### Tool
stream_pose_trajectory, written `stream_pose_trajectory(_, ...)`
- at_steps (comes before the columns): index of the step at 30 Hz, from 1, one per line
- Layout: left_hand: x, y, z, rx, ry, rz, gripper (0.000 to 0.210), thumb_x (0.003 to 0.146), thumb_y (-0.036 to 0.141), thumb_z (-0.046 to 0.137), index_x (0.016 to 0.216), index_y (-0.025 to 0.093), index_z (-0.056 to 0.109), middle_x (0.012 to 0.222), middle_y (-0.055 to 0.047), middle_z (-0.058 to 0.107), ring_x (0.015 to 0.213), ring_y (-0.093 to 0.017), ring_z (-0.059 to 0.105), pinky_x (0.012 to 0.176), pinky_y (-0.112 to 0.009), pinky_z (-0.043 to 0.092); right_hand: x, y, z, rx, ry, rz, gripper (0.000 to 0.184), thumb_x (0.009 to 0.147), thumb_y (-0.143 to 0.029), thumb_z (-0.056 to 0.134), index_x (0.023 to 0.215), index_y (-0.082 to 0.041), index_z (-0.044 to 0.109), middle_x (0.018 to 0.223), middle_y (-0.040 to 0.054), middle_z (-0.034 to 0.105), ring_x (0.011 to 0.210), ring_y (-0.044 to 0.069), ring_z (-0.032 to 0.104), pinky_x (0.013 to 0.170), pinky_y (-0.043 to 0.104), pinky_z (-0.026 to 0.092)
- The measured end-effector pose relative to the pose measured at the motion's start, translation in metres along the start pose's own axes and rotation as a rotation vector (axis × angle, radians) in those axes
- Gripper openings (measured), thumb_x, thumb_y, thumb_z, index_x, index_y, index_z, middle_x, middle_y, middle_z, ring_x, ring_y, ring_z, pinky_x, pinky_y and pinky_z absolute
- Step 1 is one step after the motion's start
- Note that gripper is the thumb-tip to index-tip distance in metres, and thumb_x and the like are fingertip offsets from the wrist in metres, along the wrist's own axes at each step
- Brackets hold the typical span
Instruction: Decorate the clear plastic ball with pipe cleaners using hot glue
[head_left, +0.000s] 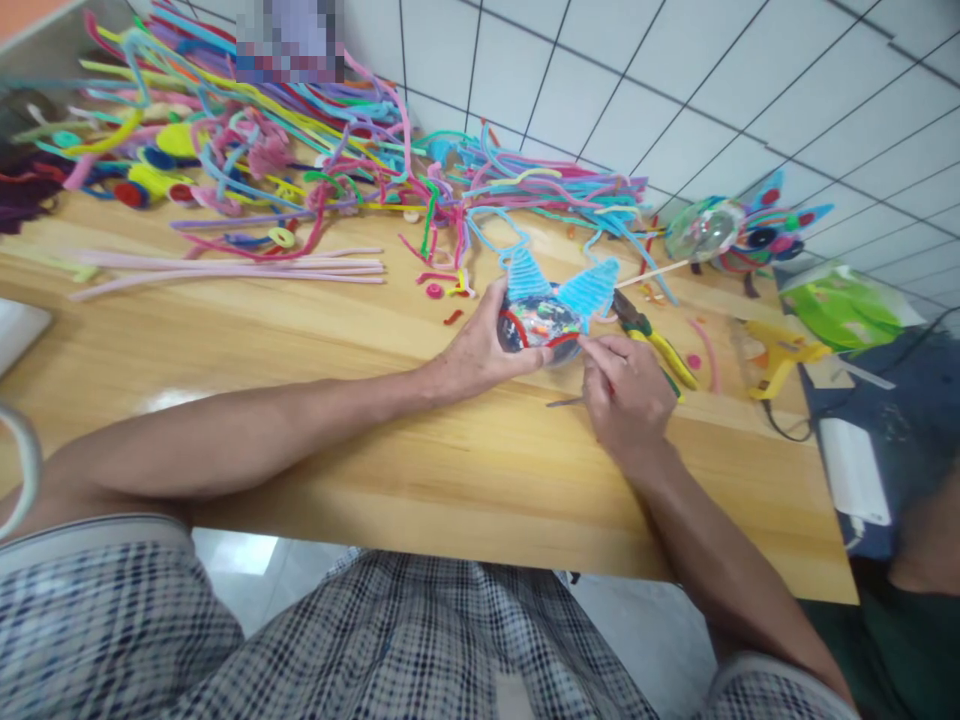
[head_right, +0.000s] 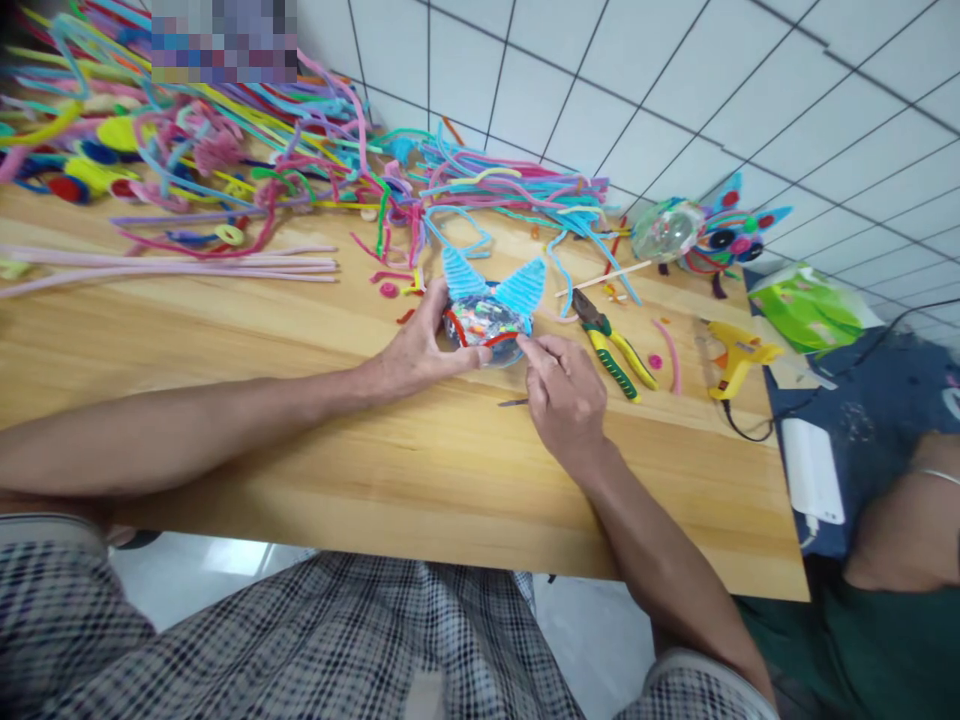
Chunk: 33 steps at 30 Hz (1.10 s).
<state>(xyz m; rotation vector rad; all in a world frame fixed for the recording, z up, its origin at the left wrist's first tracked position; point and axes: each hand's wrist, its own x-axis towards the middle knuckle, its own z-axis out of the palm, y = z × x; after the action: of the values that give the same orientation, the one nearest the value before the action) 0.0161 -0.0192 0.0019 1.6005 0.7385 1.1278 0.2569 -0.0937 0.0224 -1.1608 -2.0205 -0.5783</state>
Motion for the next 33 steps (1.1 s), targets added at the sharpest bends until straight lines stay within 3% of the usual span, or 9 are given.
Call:
stream_pose_trajectory(5, -0.0005, 0.0005, 0.0004, -0.010, 0.008, -0.047, 0.090, 0.082, 0.072, 0.100, 0.141, 0.024, 0.053, 0.156, -0.020, 0.071, 0.144, -0.039, 0.074, 0.129, -0.059, 0.061, 0.0005, -0.0002, 0.0007, -0.003, -0.002, 0.022, 0.039, 0.112, -0.011, 0.069, 0.142, -0.031, 0.083, 0.115, 0.0053, 0.090, 0.102, 0.022, 0.086, 0.091, 0.036, 0.067)
stream_pose_trajectory(11, -0.0001, -0.0037, 0.0015, 0.036, 0.028, -0.019, 0.090, 0.080, 0.074, 0.101, 0.141, 0.026, 0.054, 0.154, -0.018, 0.073, 0.144, -0.040, 0.073, 0.128, -0.061, 0.062, 0.0000, -0.0003, 0.0015, 0.000, 0.017, 0.032, 0.041, 0.110, -0.007, 0.067, 0.138, -0.031, 0.085, 0.114, 0.0046, 0.090, 0.102, 0.022, 0.085, 0.093, 0.036, 0.067)
stream_pose_trajectory(18, 0.0000, -0.0003, 0.0011, 0.001, 0.012, -0.021, 0.090, 0.080, 0.077, 0.100, 0.140, 0.025, 0.057, 0.152, -0.017, 0.074, 0.141, -0.038, 0.075, 0.126, -0.056, 0.062, -0.0019, 0.0014, 0.0017, -0.057, -0.014, 0.062, 0.035, 0.112, -0.010, 0.066, 0.131, -0.029, 0.088, 0.112, 0.0046, 0.091, 0.102, 0.022, 0.086, 0.093, 0.035, 0.068)
stream_pose_trajectory(27, -0.0017, -0.0048, 0.0014, 0.016, 0.018, -0.012, 0.083, 0.083, 0.069, 0.101, 0.138, 0.027, 0.057, 0.144, -0.013, 0.075, 0.134, -0.036, 0.076, 0.121, -0.054, 0.064, 0.0039, 0.0061, 0.0011, 0.056, 0.057, 0.006, 0.041, 0.110, -0.006, 0.069, 0.136, -0.031, 0.088, 0.113, 0.0036, 0.092, 0.099, 0.021, 0.088, 0.092, 0.035, 0.069)
stream_pose_trajectory(33, -0.0017, -0.0071, 0.0015, 0.029, 0.024, -0.020, 0.083, 0.083, 0.069, 0.102, 0.140, 0.027, 0.058, 0.143, -0.013, 0.074, 0.134, -0.036, 0.075, 0.119, -0.055, 0.065, 0.0014, 0.0072, 0.0022, 0.019, 0.023, 0.038, 0.038, 0.112, -0.010, 0.067, 0.134, -0.033, 0.089, 0.111, 0.0026, 0.092, 0.099, 0.021, 0.088, 0.092, 0.036, 0.070)
